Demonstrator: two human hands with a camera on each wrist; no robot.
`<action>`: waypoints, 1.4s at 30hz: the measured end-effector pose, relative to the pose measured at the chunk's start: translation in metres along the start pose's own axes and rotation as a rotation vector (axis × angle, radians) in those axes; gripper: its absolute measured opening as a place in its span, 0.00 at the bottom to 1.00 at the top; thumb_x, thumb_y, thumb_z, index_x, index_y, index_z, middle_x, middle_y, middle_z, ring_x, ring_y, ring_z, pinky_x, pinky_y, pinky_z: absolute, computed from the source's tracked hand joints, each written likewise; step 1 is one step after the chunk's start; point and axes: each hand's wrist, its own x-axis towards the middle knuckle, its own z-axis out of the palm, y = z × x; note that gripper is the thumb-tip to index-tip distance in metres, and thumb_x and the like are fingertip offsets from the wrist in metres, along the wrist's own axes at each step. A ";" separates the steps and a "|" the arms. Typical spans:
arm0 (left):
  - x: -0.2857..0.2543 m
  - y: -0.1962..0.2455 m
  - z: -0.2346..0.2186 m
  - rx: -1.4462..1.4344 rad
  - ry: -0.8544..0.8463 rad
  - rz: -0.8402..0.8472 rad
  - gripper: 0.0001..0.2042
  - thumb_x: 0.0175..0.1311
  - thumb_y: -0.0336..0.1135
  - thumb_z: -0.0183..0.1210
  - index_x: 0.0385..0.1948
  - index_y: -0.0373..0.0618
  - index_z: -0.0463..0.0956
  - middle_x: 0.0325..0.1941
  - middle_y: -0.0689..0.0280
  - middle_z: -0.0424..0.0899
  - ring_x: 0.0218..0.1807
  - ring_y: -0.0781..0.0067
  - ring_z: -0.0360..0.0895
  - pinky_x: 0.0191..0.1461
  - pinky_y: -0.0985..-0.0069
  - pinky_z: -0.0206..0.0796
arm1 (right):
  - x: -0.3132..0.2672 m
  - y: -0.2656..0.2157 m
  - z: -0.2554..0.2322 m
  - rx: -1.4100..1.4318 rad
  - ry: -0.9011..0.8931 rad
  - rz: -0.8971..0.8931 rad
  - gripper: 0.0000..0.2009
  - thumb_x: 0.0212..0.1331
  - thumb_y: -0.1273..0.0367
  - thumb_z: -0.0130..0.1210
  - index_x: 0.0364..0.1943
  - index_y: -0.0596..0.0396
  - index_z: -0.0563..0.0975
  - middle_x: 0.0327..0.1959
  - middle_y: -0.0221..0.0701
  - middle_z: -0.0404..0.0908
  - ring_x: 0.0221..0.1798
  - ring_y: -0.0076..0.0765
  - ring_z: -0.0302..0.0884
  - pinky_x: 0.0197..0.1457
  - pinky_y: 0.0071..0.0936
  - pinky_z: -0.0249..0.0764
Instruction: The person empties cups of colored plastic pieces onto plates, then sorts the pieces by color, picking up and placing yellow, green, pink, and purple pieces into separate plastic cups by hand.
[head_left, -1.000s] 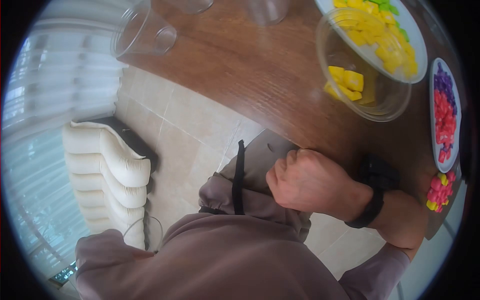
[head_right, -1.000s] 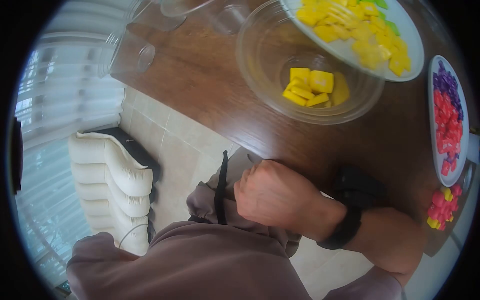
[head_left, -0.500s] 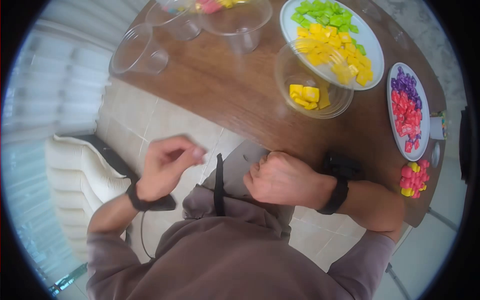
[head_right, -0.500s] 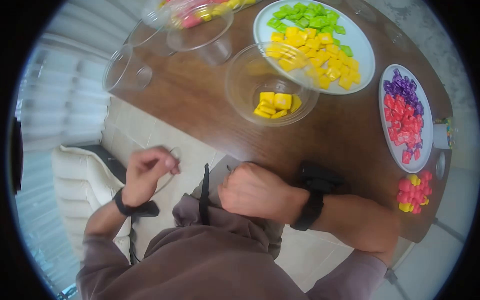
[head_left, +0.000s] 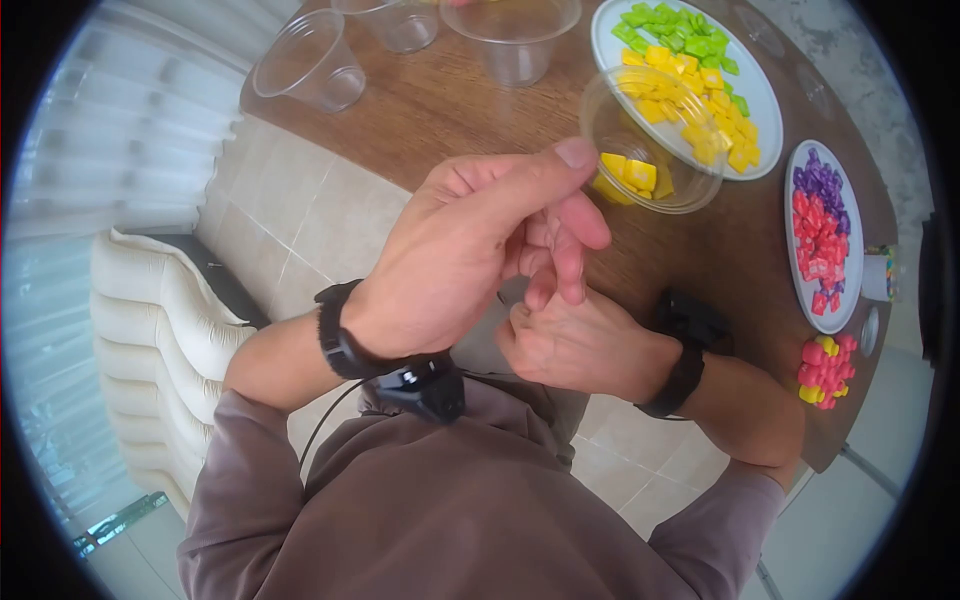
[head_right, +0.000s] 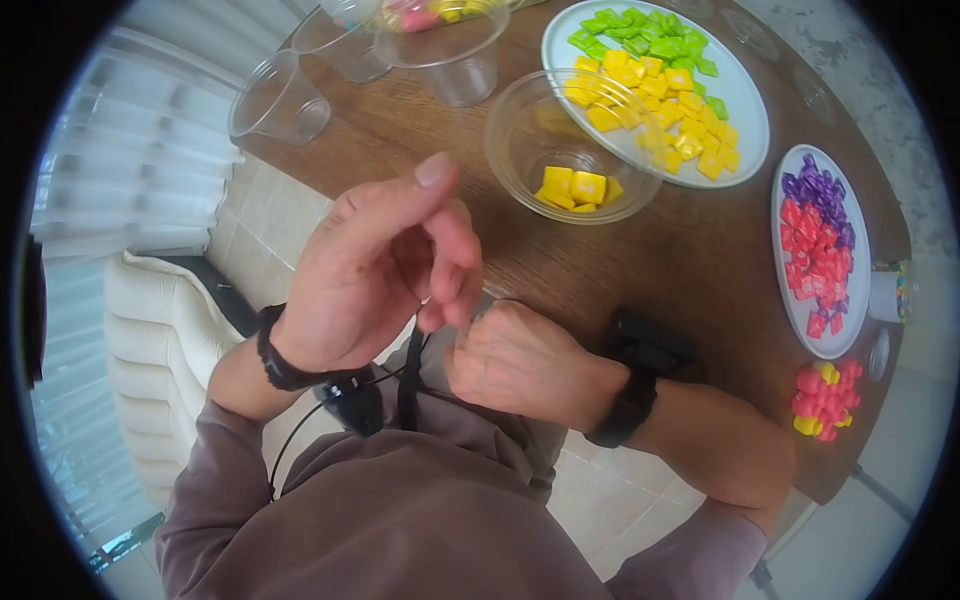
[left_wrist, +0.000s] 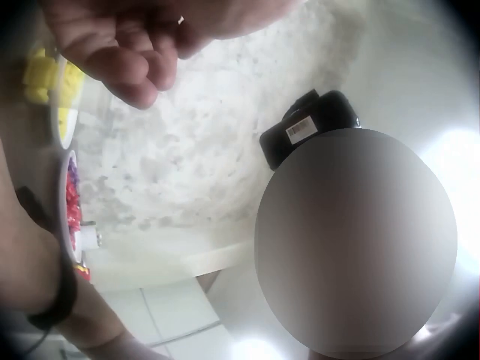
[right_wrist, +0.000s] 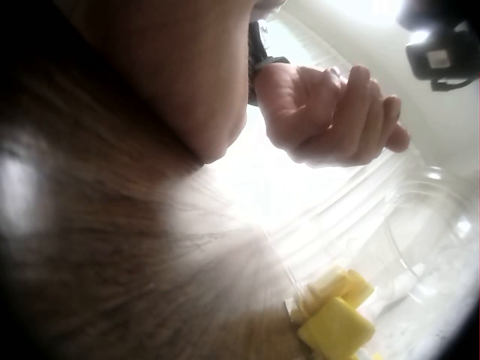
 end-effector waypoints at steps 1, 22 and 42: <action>-0.002 0.005 0.003 -0.083 -0.032 -0.040 0.25 0.82 0.46 0.47 0.26 0.37 0.81 0.22 0.60 0.80 0.24 0.68 0.81 0.24 0.78 0.66 | 0.000 0.000 -0.001 0.018 -0.038 0.006 0.07 0.47 0.67 0.58 0.22 0.54 0.76 0.18 0.32 0.76 0.23 0.33 0.78 0.29 0.32 0.71; -0.020 -0.048 -0.009 1.151 -0.077 0.694 0.08 0.53 0.20 0.70 0.35 0.34 0.84 0.32 0.58 0.81 0.34 0.59 0.79 0.37 0.69 0.71 | 0.006 -0.004 0.033 0.046 0.347 0.002 0.06 0.43 0.65 0.61 0.15 0.46 0.80 0.18 0.24 0.78 0.29 0.33 0.80 0.27 0.32 0.73; 0.025 -0.053 -0.036 0.813 0.143 0.530 0.39 0.48 0.33 0.78 0.60 0.46 0.60 0.61 0.62 0.64 0.61 0.65 0.68 0.64 0.66 0.64 | -0.001 -0.018 -0.041 0.309 0.693 -0.122 0.09 0.42 0.68 0.61 0.13 0.59 0.78 0.12 0.37 0.76 0.19 0.43 0.78 0.22 0.39 0.71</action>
